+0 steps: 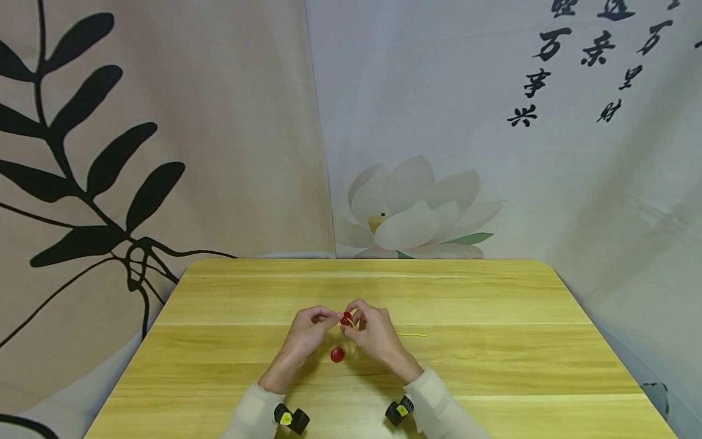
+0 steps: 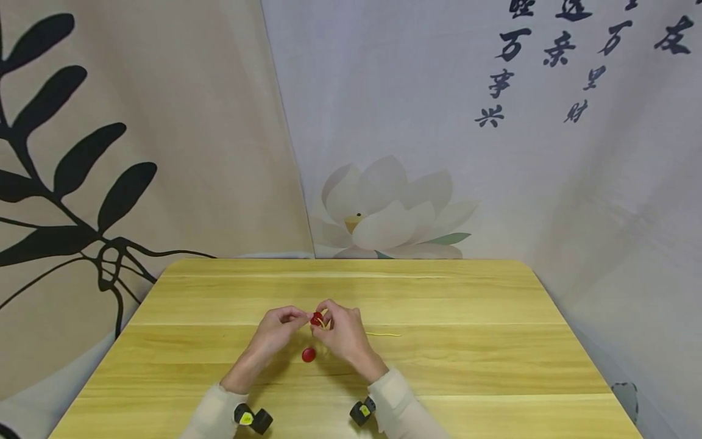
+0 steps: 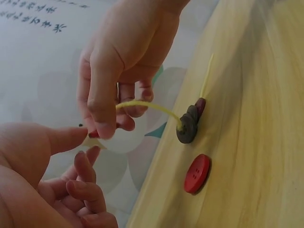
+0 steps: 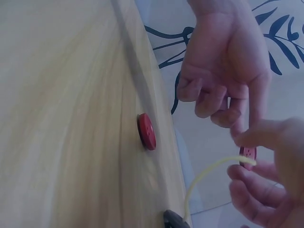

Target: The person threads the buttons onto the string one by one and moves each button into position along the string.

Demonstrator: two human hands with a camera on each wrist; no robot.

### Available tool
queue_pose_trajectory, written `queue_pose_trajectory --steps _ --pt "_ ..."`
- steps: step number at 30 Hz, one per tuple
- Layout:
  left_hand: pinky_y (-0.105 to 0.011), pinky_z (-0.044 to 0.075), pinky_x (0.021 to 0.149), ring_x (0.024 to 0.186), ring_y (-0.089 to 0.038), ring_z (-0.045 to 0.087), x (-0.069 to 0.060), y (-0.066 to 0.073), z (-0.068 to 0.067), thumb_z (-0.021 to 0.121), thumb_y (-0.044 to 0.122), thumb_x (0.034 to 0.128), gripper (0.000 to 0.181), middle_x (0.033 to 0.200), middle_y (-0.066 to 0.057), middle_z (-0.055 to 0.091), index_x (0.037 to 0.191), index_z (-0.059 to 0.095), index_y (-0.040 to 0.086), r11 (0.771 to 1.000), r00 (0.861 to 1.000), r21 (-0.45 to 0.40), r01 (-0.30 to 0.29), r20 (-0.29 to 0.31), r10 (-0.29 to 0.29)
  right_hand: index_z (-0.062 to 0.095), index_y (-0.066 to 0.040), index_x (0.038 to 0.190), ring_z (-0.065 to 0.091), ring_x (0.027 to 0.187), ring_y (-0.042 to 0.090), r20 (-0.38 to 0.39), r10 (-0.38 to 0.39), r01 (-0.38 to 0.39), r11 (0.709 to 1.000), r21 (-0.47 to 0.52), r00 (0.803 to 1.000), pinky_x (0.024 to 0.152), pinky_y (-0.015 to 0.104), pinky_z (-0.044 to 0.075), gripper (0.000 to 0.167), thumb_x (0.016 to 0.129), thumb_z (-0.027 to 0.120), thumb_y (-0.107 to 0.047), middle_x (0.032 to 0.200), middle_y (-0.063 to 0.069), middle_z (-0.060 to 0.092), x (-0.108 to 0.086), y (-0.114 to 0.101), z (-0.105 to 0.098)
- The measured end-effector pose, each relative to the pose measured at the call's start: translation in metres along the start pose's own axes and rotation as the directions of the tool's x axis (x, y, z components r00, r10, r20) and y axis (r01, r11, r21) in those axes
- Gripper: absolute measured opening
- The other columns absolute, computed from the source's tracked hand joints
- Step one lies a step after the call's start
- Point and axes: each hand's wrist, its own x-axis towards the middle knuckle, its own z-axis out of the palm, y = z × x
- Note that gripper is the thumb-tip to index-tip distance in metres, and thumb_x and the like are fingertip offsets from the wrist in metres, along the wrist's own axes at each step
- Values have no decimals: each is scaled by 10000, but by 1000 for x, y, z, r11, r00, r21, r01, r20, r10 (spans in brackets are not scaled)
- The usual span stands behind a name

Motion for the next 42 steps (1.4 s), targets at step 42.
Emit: queue_pose_trajectory --steps 42 --pt "-287 402 681 858 -252 545 -3 -4 -1 644 197 965 185 959 -152 651 1003 719 33 999 997 -31 17 76 -15 614 -34 1155 574 726 86 140 59 -78 988 132 988 615 232 479 305 864 703 -44 884 4 712 -4 2 -4"
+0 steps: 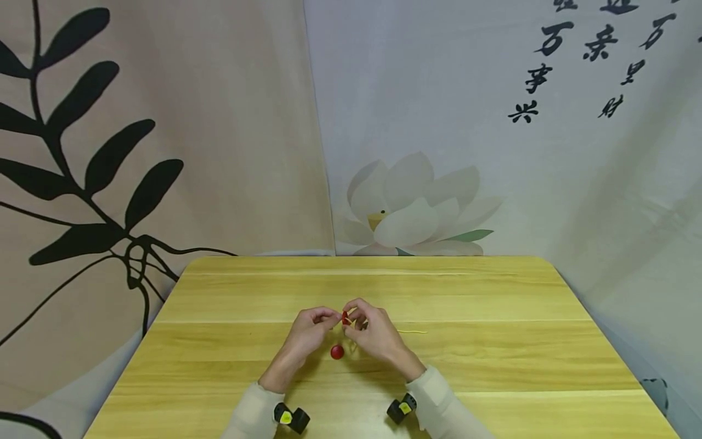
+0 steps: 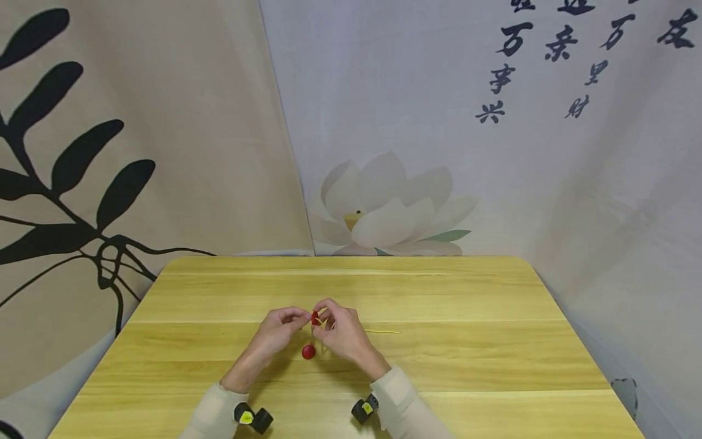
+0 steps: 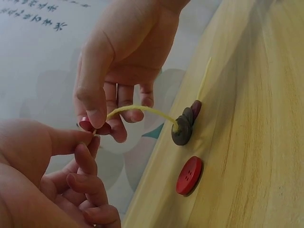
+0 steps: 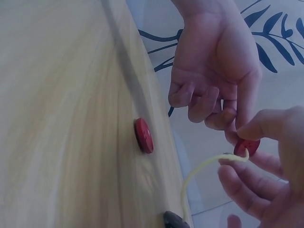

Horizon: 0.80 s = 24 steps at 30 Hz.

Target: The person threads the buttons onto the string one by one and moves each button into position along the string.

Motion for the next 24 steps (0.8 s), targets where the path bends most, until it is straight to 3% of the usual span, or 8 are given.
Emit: queue_pose_trajectory --steps 24 --pt "-286 426 680 846 -247 544 -1 -3 -7 646 212 965 224 952 -143 636 1038 714 12 1000 1000 14 15 -28 -15 608 -42 1172 606 787 105 5 60 -60 998 19 998 686 259 510 311 874 693 -67 934 9 712 -3 5 -6"
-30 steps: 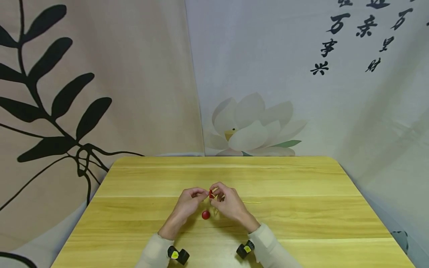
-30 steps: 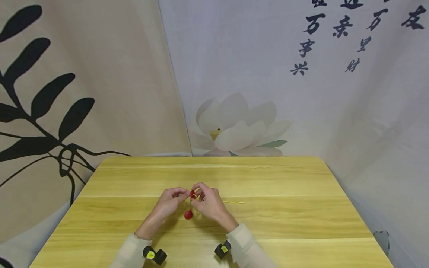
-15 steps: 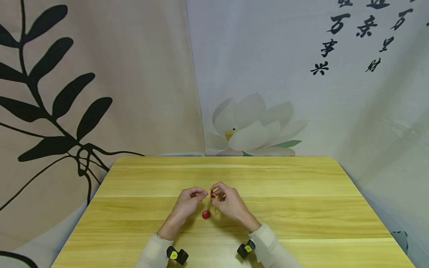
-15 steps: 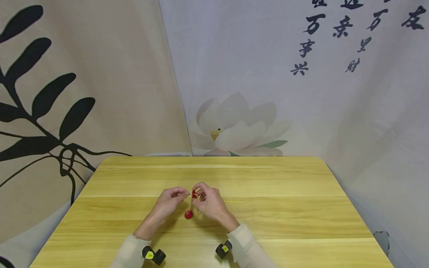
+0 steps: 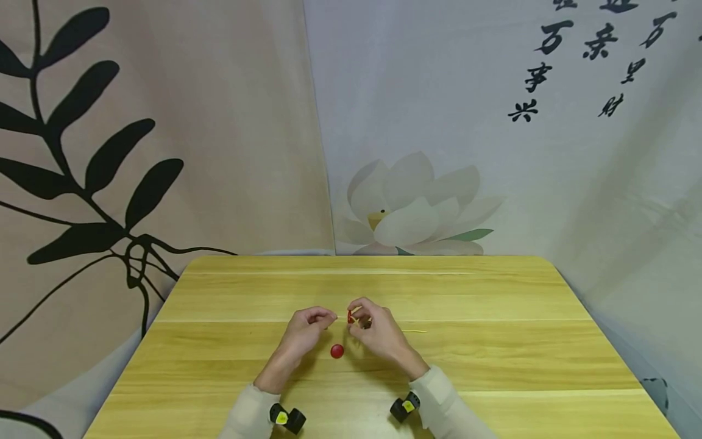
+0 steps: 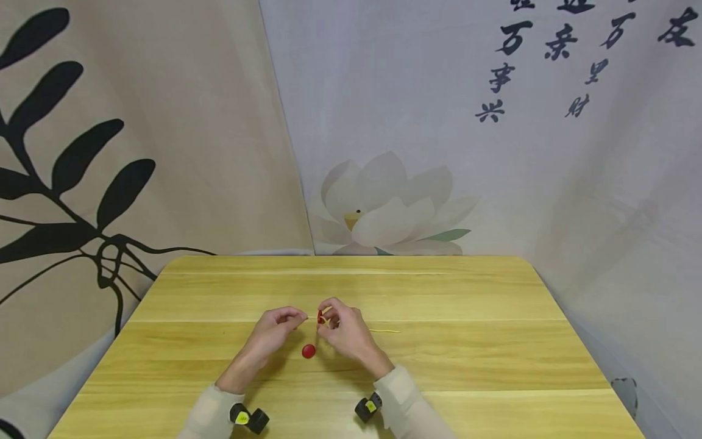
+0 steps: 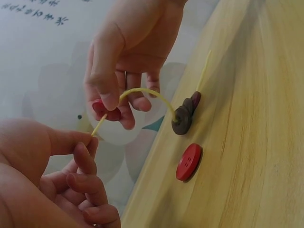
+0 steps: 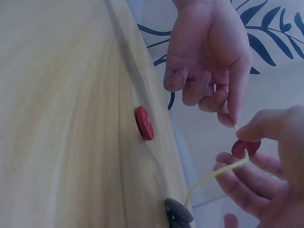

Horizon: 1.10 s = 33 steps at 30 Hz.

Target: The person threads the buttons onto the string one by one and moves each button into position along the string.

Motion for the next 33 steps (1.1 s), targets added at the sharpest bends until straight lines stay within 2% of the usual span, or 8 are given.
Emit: queue_pose_trajectory --steps 7,18,24,33 --pt "-262 425 670 863 -238 546 0 -1 -3 639 200 969 239 989 -153 645 1057 702 -13 1000 1000 -9 8 -14 -9 611 -82 1149 604 818 131 -5 12 -13 1000 -4 1000 721 284 505 291 872 694 -49 947 18 718 0 1 -1" --pt "-240 421 657 861 -225 537 -1 -2 -8 642 190 967 220 997 -149 642 1051 703 -3 1000 1000 -22 12 -20 -12 602 -29 1160 594 853 159 -14 21 -21 1000 1 1000 730 282 499 302 871 689 -40 980 89 728 1 3 -6" --pt "-234 397 622 801 -208 506 -2 -4 -10 636 188 968 223 980 -157 630 1055 699 -7 1000 1000 -16 15 -22 -16 595 -14 1162 600 845 162 -5 27 -27 999 17 1000 739 284 513 305 870 685 -23 1000 130 723 0 6 -5" --pt "-230 393 616 783 -211 492 -2 -4 -14 618 174 978 225 957 -169 612 1068 693 -18 1000 1000 -2 11 -17 -11 595 -27 1164 641 949 192 26 34 -35 999 18 999 848 403 536 304 870 675 -23 1004 81 725 2 7 -7"
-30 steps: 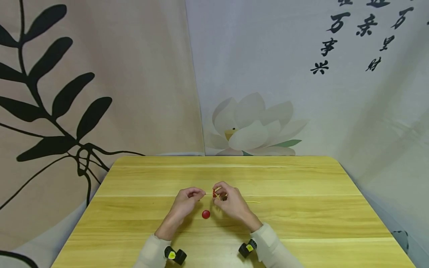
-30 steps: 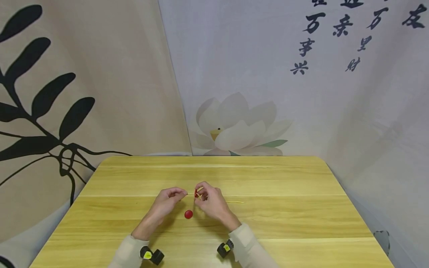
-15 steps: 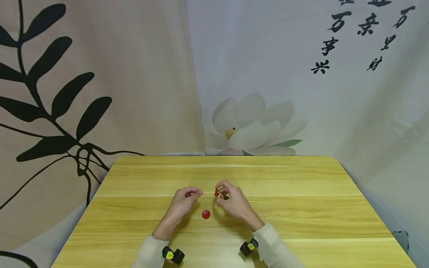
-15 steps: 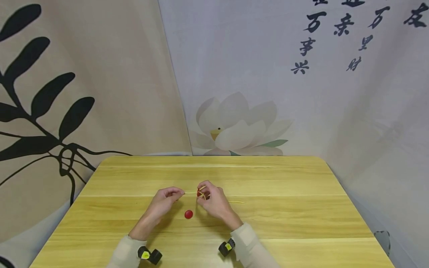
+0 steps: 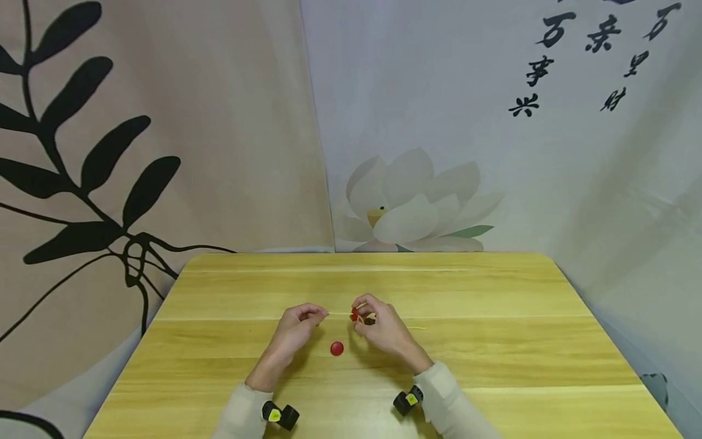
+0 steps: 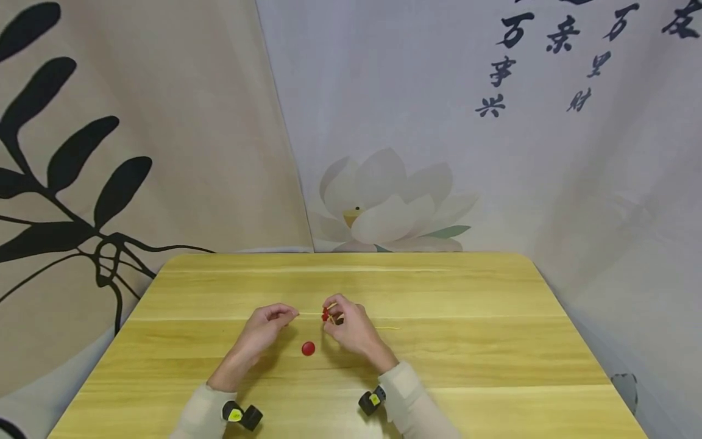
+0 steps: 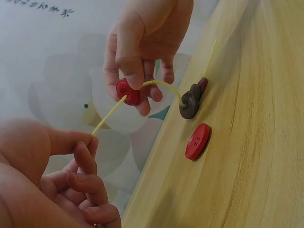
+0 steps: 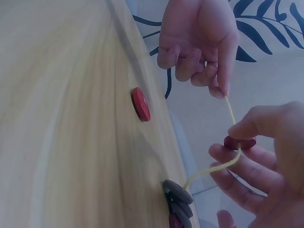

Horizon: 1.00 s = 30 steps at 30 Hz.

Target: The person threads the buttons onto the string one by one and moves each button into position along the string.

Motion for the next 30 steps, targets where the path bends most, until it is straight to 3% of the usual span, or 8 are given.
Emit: queue_pose_trajectory --steps 17,30 --pt "-253 382 633 789 -194 471 -1 7 -6 635 186 971 218 913 -96 579 1076 698 6 1000 1000 3 8 -17 -8 591 -64 1132 643 968 202 7 -5 4 1000 24 1000 911 461 514 277 871 664 -9 1009 67 729 0 4 -4" --pt "-265 397 645 839 -224 498 -1 4 -8 628 227 980 263 943 -105 594 1088 686 -5 1000 1000 18 3 -26 -2 595 -82 1126 634 998 212 3 16 -16 1000 15 1000 908 472 469 282 864 683 -25 1002 37 736 -1 7 -5"
